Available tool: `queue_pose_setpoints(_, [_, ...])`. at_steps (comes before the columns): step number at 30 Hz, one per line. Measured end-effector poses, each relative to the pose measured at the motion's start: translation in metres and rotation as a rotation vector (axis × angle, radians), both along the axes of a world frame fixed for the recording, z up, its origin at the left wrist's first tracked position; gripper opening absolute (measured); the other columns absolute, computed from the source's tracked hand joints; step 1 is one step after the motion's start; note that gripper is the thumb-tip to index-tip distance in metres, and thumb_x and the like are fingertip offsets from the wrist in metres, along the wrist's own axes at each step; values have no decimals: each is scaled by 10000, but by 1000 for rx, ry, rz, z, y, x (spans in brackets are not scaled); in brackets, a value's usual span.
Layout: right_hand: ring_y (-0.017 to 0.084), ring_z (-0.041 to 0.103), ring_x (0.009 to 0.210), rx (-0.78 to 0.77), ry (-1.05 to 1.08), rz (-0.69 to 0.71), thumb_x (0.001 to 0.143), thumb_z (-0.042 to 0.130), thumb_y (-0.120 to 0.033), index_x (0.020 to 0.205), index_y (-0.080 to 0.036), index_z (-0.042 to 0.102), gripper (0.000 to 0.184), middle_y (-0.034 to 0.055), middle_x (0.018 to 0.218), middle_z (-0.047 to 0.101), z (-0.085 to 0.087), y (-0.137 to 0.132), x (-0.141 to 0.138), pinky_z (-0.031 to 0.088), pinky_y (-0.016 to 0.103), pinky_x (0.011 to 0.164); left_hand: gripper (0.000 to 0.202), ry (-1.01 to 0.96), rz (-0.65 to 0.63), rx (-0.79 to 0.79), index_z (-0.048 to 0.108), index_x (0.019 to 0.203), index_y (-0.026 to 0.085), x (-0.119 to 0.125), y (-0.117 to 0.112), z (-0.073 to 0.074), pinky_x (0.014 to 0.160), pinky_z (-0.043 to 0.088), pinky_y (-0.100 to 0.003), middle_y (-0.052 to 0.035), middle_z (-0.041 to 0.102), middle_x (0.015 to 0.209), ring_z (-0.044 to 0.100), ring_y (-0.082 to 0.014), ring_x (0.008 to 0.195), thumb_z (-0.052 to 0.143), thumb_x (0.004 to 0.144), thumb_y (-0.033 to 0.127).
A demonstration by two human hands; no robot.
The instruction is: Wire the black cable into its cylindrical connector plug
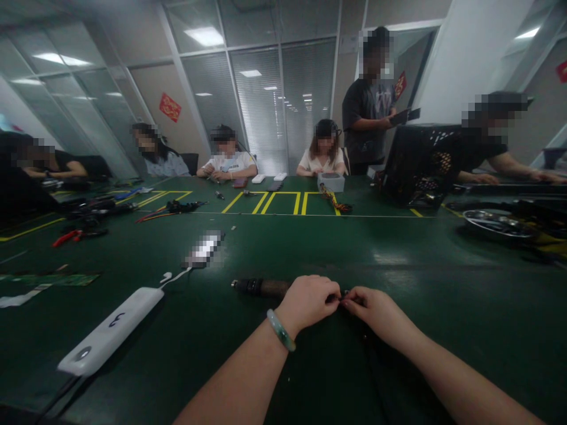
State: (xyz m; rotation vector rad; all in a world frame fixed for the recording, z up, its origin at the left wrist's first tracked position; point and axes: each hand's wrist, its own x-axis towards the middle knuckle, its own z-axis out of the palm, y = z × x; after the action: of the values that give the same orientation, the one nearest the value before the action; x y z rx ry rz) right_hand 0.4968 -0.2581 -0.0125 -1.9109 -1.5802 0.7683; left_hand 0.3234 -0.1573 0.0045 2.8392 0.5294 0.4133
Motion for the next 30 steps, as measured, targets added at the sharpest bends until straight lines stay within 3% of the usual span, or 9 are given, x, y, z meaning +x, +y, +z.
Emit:
queue_pose_setpoints(11, [161, 632, 738, 69, 40, 3, 867, 541, -337, 844, -212, 664, 176, -2, 828, 699, 2, 3, -1, 422, 228, 626, 154, 40, 96, -9, 571, 986, 230, 2, 0, 1, 743, 446, -306, -3, 636, 903, 599, -187, 857, 596, 864, 320])
queue_pose_setpoints(19, [157, 630, 692, 71, 2, 10, 861, 538, -300, 845, -218, 657, 145, -11, 790, 696, -1, 4, 1, 414, 231, 599, 70, 24, 12, -16, 609, 936, 238, 1, 1, 0, 824, 434, -306, 10, 637, 952, 585, -171, 906, 576, 875, 247])
queue_pose_setpoints(25, [154, 633, 703, 65, 7, 24, 862, 538, -311, 845, -219, 662, 155, -13, 801, 696, 2, 2, 1, 419, 229, 606, 144, 39, 80, -27, 571, 1006, 233, 1, 0, -2, 786, 443, -316, 1, 631, 944, 586, -186, 902, 580, 873, 287])
queue_pose_setpoints(30, [154, 629, 692, 74, -7, 36, 861, 539, -317, 843, -217, 662, 160, -15, 782, 692, -2, 3, 3, 413, 230, 602, 71, 23, 26, -22, 587, 931, 234, 0, 1, -1, 808, 435, -305, 16, 629, 938, 578, -172, 902, 584, 862, 251])
